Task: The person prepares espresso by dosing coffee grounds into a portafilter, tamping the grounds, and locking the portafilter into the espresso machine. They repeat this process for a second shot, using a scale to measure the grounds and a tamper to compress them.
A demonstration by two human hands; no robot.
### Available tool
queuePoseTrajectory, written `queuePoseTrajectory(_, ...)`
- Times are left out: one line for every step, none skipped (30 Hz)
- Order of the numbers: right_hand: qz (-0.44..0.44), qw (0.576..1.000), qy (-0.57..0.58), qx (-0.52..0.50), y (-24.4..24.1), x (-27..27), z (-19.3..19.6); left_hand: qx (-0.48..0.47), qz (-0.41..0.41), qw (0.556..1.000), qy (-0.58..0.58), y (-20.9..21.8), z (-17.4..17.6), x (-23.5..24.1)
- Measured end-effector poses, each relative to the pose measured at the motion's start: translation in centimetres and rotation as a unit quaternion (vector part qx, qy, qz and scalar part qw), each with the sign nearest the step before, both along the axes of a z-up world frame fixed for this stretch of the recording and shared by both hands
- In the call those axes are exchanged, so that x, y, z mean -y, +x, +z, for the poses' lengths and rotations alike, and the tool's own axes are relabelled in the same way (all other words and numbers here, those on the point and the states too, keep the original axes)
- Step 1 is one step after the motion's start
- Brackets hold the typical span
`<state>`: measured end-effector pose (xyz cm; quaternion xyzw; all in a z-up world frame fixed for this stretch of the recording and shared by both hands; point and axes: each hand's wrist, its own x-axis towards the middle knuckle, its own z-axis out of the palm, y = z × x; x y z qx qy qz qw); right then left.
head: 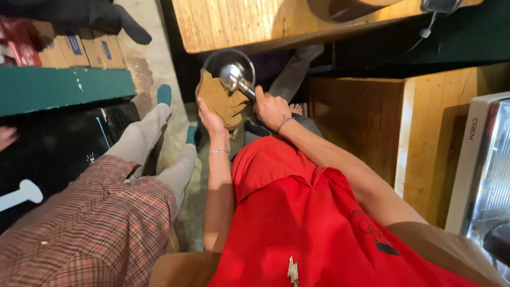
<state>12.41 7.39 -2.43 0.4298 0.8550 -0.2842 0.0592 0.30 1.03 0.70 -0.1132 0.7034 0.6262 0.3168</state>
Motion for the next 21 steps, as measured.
queuePoseTrajectory(0.006, 1.0, -0.016, 0.016, 0.2, 0.0, -0.9, -0.003, -0.005, 1.0, 0.005, 0.0, 0.2, -0.1)
queuePoseTrajectory(0.003, 1.0, -0.014, 0.016, -0.1, -0.4, -0.4, -0.003, -0.007, 1.0, 0.008, -0.6, -0.9, 0.1)
queuePoseTrajectory(-0.005, 1.0, 0.001, 0.005, -0.2, -0.2, 0.3, -0.02, -0.022, 0.999, 0.015, -1.0, -2.0, 0.9)
queuePoseTrajectory(-0.013, 1.0, 0.017, -0.005, -0.3, 0.0, 0.9, -0.036, -0.037, 0.998, 0.022, -1.3, -3.0, 1.7)
queuePoseTrajectory(-0.012, 1.0, 0.019, -0.008, -0.2, 0.0, 1.5, -0.039, -0.035, 0.998, 0.023, -1.2, -3.0, 1.6)
queuePoseTrajectory(-0.016, 1.0, -0.004, -0.013, -0.2, 0.0, 2.2, -0.042, -0.032, 0.998, 0.027, -1.2, -2.9, 1.6)
queuePoseTrajectory(-0.018, 0.999, -0.025, -0.015, 0.1, -0.1, 2.9, -0.041, -0.026, 0.998, 0.032, -0.9, -2.9, 1.4)
queuePoseTrajectory(-0.014, 1.0, -0.022, -0.015, 0.4, -0.5, 2.2, -0.042, -0.022, 0.998, 0.035, -0.7, -2.4, 0.8)
queuePoseTrajectory(-0.019, 0.999, -0.041, 0.005, 0.5, -0.5, 1.4, -0.054, -0.038, 0.997, 0.035, -0.7, -1.9, 0.6)
queuePoseTrajectory(-0.023, 0.998, -0.059, 0.025, 0.6, -0.4, 0.7, -0.066, -0.053, 0.996, 0.036, -0.7, -1.3, 0.5)
queuePoseTrajectory(-0.017, 0.998, -0.056, 0.023, 0.6, -0.4, 0.0, -0.068, -0.047, 0.996, 0.038, -0.8, -2.6, 0.9)
queuePoseTrajectory(-0.077, 0.989, -0.117, -0.047, 0.6, -0.4, -0.7, -0.069, -0.055, 0.995, 0.038, -1.0, -3.9, 1.2)
queuePoseTrajectory(-0.136, 0.967, -0.181, -0.114, 0.8, -0.1, -1.5, -0.068, -0.063, 0.995, 0.035, -1.0, -5.1, 2.0)
queuePoseTrajectory(-0.13, 0.968, -0.183, -0.113, 0.7, -0.3, 0.1, -0.069, -0.057, 0.995, 0.033, -1.0, -3.1, 0.8)
queuePoseTrajectory(-0.212, 0.863, -0.39, -0.242, 0.8, 0.2, 1.8, -0.142, -0.12, 0.979, 0.084, -0.7, -1.0, 0.1)
queuePoseTrajectory(-0.282, 0.689, -0.567, -0.353, 0.9, 0.5, 3.5, -0.214, -0.182, 0.95, 0.135, -0.5, 1.1, -0.6)
queuePoseTrajectory(-0.279, 0.69, -0.568, -0.351, 1.3, 0.6, 4.0, -0.215, -0.179, 0.951, 0.134, -0.5, 3.0, -0.8)
queuePoseTrajectory(-0.305, 0.624, -0.626, -0.353, 1.7, 0.6, 4.7, -0.211, -0.277, 0.934, 0.077, -0.5, 4.9, -1.1)
queuePoseTrajectory(-0.333, 0.554, -0.676, -0.353, 2.4, 0.6, 5.4, -0.201, -0.374, 0.905, 0.021, -0.4, 6.9, -1.5)
queuePoseTrajectory(-0.334, 0.555, -0.676, -0.353, 2.3, 0.5, 5.9, -0.2, -0.374, 0.905, 0.022, -0.2, 6.7, -1.4)
queuePoseTrajectory(-0.341, 0.553, -0.681, -0.339, 2.3, 0.4, 6.5, -0.277, -0.432, 0.857, -0.049, 0.1, 6.5, -1.4)
